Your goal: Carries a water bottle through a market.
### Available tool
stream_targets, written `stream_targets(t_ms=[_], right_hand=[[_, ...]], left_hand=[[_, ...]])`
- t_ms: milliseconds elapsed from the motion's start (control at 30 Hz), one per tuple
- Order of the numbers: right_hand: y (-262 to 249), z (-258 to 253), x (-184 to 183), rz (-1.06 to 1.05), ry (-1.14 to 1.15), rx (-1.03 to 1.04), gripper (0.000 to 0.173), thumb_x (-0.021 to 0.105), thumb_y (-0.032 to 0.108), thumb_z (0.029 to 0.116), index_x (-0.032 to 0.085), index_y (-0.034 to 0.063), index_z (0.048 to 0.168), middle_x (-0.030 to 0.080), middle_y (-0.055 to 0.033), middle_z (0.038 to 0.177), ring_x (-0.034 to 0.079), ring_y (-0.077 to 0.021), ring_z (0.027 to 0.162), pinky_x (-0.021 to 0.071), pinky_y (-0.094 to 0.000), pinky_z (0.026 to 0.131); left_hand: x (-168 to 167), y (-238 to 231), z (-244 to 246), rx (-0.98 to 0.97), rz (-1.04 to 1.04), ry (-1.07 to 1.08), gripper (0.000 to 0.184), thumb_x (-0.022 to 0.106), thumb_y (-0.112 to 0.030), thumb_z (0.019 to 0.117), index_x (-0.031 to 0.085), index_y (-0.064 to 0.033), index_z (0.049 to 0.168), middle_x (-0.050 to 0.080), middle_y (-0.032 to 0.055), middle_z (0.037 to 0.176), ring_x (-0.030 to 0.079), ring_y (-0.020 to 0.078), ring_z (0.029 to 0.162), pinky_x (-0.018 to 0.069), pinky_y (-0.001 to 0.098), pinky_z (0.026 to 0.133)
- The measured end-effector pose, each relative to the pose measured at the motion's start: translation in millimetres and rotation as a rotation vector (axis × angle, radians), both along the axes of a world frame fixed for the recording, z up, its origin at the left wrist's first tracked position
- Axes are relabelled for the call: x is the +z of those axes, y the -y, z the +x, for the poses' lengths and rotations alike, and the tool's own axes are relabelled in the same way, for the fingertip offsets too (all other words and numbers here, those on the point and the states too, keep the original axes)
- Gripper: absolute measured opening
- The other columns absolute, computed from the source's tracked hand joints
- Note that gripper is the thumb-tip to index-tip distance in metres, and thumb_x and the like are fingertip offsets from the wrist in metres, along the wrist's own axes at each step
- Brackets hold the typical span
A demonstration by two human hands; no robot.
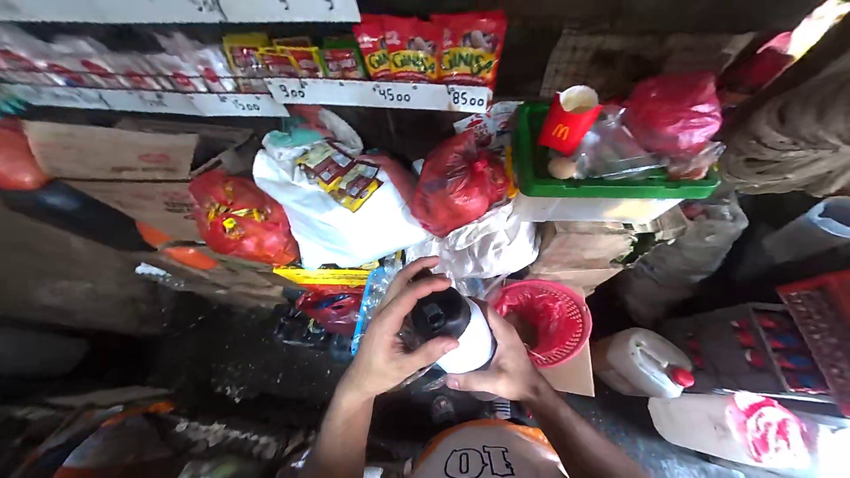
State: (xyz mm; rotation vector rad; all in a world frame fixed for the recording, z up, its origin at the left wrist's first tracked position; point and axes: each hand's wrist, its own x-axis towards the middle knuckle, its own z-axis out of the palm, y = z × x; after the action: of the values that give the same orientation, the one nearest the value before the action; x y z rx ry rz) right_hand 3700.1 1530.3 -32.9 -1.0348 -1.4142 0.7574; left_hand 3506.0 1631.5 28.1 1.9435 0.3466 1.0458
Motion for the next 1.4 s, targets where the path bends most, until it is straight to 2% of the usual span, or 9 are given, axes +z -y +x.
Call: stream_targets(t_ms=[167, 367, 600, 767, 867, 1000, 1200, 1300, 1400], right_hand=[[22, 31, 3, 0.006, -0.120, 0.099, 0.106, 0.099, 0.032, 0.0593, 0.048, -0.0086, 0.143, 0.062, -0.0183, 0.137, 0.061, -0.0230, 0.128, 0.0520, -0.0408, 0.112], [42, 69, 8, -0.063, -0.073, -0.080, 0.107, 0.099, 0.036, 0.0574, 0.049, -0.0027, 0.144, 0.065, -0.0118, 0.133, 0.063, -0.0169, 0.123, 0.0547, -0.0370, 0.107], [66, 105, 12, -0.054, 0.177, -0.235, 0.107, 0.099, 0.047, 0.0572, 0.053, 0.0063, 0.145, 0.069, -0.0071, 0.129, 0.066, -0.0136, 0.117, 0.0582, -0.0413, 0.101], [81, 123, 9, -0.047, 0.137, -0.263, 0.107, 0.100, 0.035, 0.0571, 0.051, 0.0021, 0.146, 0.065, -0.0127, 0.136, 0.063, -0.0186, 0.124, 0.0533, -0.0439, 0.108], [87, 132, 7, -0.093, 0.158, -0.346, 0.109, 0.100, 0.039, 0.0557, 0.051, 0.0082, 0.148, 0.066, -0.0090, 0.136, 0.063, -0.0175, 0.124, 0.0553, -0.0463, 0.105], [93, 138, 6, -0.144, 0.150, -0.467, 0.108, 0.100, 0.041, 0.0557, 0.051, 0.0129, 0.148, 0.067, -0.0059, 0.134, 0.065, -0.0156, 0.120, 0.0572, -0.0469, 0.102], [100, 147, 6, -0.033, -0.072, -0.484, 0.100, 0.098, 0.032, 0.0594, 0.051, 0.0006, 0.143, 0.067, -0.0108, 0.129, 0.065, -0.0145, 0.118, 0.0550, -0.0370, 0.105], [101, 151, 12, 0.034, -0.011, -0.402, 0.101, 0.097, 0.031, 0.0611, 0.050, -0.0014, 0.144, 0.065, -0.0119, 0.133, 0.063, -0.0150, 0.123, 0.0524, -0.0355, 0.109], [98, 149, 13, 0.006, 0.123, -0.320, 0.106, 0.098, 0.035, 0.0604, 0.049, 0.0017, 0.148, 0.064, -0.0107, 0.138, 0.061, -0.0151, 0.127, 0.0530, -0.0381, 0.110]], left_hand=[[8, -24, 35, -0.485, -0.052, -0.029, 0.066, 0.071, -0.052, 0.0910, 0.059, -0.0115, 0.142, 0.025, 0.0204, 0.166, 0.034, 0.0417, 0.148, 0.0385, 0.0565, 0.120], [37, -15, 66, -0.437, 0.081, -0.223, 0.061, 0.059, -0.040, 0.1021, 0.048, -0.0074, 0.152, 0.051, 0.0137, 0.151, 0.049, 0.0297, 0.139, 0.0436, 0.0500, 0.117], [52, 0, 127, -0.546, 0.202, -0.281, 0.058, 0.071, -0.037, 0.0951, 0.053, -0.0145, 0.146, 0.061, 0.0047, 0.143, 0.060, 0.0233, 0.131, 0.0521, 0.0462, 0.111], [60, 6, 158, -0.615, 0.357, -0.294, 0.058, 0.071, -0.059, 0.0884, 0.066, -0.0197, 0.131, 0.050, 0.0128, 0.154, 0.038, 0.0322, 0.149, 0.0228, 0.0647, 0.123], [54, 17, 170, -0.525, 0.343, -0.189, 0.052, 0.074, -0.061, 0.0856, 0.072, -0.0198, 0.116, 0.046, 0.0144, 0.156, 0.037, 0.0333, 0.149, 0.0313, 0.0573, 0.122], [36, 34, 187, -0.474, 0.305, -0.056, 0.013, 0.068, -0.028, 0.0971, 0.068, -0.0151, 0.100, 0.056, 0.0104, 0.148, 0.043, 0.0294, 0.145, 0.0339, 0.0567, 0.121], [11, 26, 194, -0.335, 0.199, 0.079, 0.021, 0.050, -0.013, 0.1054, 0.067, -0.0115, 0.117, 0.060, 0.0113, 0.144, 0.053, 0.0300, 0.138, 0.0462, 0.0499, 0.115], [2, 10, 201, -0.209, 0.201, 0.101, 0.017, 0.056, -0.007, 0.1009, 0.071, -0.0108, 0.108, 0.063, 0.0108, 0.139, 0.059, 0.0286, 0.131, 0.0521, 0.0449, 0.110], [9, -2, 198, -0.279, 0.145, 0.013, 0.031, 0.047, -0.015, 0.1037, 0.070, -0.0078, 0.124, 0.061, 0.0139, 0.141, 0.058, 0.0320, 0.131, 0.0523, 0.0472, 0.108]])
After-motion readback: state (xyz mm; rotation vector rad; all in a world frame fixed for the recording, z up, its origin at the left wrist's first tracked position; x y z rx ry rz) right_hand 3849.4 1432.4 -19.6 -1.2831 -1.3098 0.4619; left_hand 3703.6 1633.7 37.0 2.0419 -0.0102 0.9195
